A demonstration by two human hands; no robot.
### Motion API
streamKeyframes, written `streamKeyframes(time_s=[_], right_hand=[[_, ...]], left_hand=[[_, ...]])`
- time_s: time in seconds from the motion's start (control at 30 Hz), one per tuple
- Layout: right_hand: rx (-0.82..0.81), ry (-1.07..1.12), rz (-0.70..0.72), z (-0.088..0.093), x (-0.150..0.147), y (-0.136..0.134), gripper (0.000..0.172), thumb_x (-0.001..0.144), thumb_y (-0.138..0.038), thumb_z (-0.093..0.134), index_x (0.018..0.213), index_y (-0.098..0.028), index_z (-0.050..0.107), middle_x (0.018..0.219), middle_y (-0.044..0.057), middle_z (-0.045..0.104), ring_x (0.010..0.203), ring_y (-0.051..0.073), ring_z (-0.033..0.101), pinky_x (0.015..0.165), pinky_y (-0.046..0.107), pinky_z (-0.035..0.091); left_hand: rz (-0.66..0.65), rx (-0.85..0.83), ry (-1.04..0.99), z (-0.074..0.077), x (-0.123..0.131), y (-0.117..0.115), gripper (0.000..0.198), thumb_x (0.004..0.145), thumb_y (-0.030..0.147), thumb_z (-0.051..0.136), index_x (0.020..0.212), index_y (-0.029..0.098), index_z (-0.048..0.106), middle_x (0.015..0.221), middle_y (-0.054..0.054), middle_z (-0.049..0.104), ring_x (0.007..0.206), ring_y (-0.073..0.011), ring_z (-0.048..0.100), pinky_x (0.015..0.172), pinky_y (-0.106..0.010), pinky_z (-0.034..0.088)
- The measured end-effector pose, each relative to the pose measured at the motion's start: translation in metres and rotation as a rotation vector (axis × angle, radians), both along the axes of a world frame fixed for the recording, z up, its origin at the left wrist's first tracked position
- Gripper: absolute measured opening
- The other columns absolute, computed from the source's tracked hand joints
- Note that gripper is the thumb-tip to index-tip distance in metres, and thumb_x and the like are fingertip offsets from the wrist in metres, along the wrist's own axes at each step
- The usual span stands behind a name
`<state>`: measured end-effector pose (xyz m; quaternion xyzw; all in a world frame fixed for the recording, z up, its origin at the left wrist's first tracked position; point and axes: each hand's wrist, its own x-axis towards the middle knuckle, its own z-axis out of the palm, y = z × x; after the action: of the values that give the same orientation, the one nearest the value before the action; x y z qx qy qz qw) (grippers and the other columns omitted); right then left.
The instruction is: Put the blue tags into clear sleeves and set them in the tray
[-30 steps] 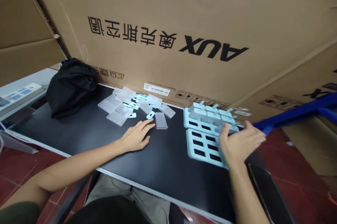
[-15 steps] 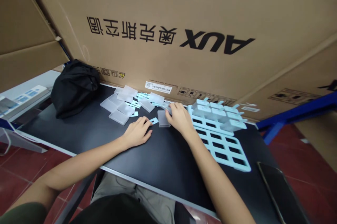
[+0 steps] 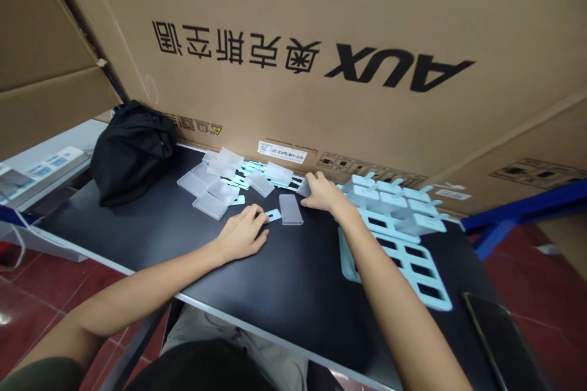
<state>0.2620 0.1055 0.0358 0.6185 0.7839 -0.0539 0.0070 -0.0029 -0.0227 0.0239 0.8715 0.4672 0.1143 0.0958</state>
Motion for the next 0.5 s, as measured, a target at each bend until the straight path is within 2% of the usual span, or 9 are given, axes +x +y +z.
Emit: streamKeyframes(time_s=[0.23, 0.3, 0.4, 0.5], right_hand=[[0.087, 0.003, -0.047, 0.021, -0.012, -0.007, 0.035, 0.078, -0.03, 0.058, 0.111, -0.018, 0.057, 0.112, 0.017, 0.068, 0.094, 0.03, 0.065, 0.076, 0.038, 0.045], [0.139, 0.084, -0.066, 0.027, -0.021, -0.007, 0.035, 0.08, -0.032, 0.057, 0.112, -0.018, 0.058, 0.106, 0.016, 0.07, 0.091, 0.029, 0.066, 0.076, 0.038, 0.046], [0.18, 0.213, -0.001, 0.033, -0.04, -0.007, 0.035, 0.082, -0.036, 0.059, 0.113, -0.018, 0.059, 0.104, 0.014, 0.072, 0.092, 0.028, 0.067, 0.078, 0.036, 0.048], [0.123, 0.132, 0.062, 0.034, -0.058, -0.005, 0.039, 0.085, -0.04, 0.061, 0.117, -0.019, 0.058, 0.113, 0.015, 0.072, 0.1, 0.03, 0.067, 0.08, 0.037, 0.048]], left_hand=[[-0.002, -0.006, -0.008, -0.001, 0.0, 0.0, 0.024, 0.101, 0.032, 0.047, 0.119, 0.02, 0.057, 0.122, -0.011, 0.057, 0.108, -0.0252, 0.059, 0.084, -0.039, 0.061], [-0.004, -0.005, -0.012, -0.001, 0.0, 0.0, 0.022, 0.101, 0.032, 0.048, 0.117, 0.02, 0.058, 0.121, -0.011, 0.058, 0.109, -0.0256, 0.059, 0.085, -0.039, 0.061], [-0.009, -0.007, -0.02, -0.001, 0.0, 0.0, 0.02, 0.101, 0.031, 0.049, 0.115, 0.021, 0.058, 0.121, -0.01, 0.058, 0.11, -0.0255, 0.058, 0.086, -0.039, 0.061], [-0.007, 0.005, -0.018, -0.001, 0.0, -0.001, 0.02, 0.1, 0.031, 0.049, 0.115, 0.021, 0.058, 0.121, -0.01, 0.058, 0.11, -0.0253, 0.058, 0.085, -0.038, 0.061]])
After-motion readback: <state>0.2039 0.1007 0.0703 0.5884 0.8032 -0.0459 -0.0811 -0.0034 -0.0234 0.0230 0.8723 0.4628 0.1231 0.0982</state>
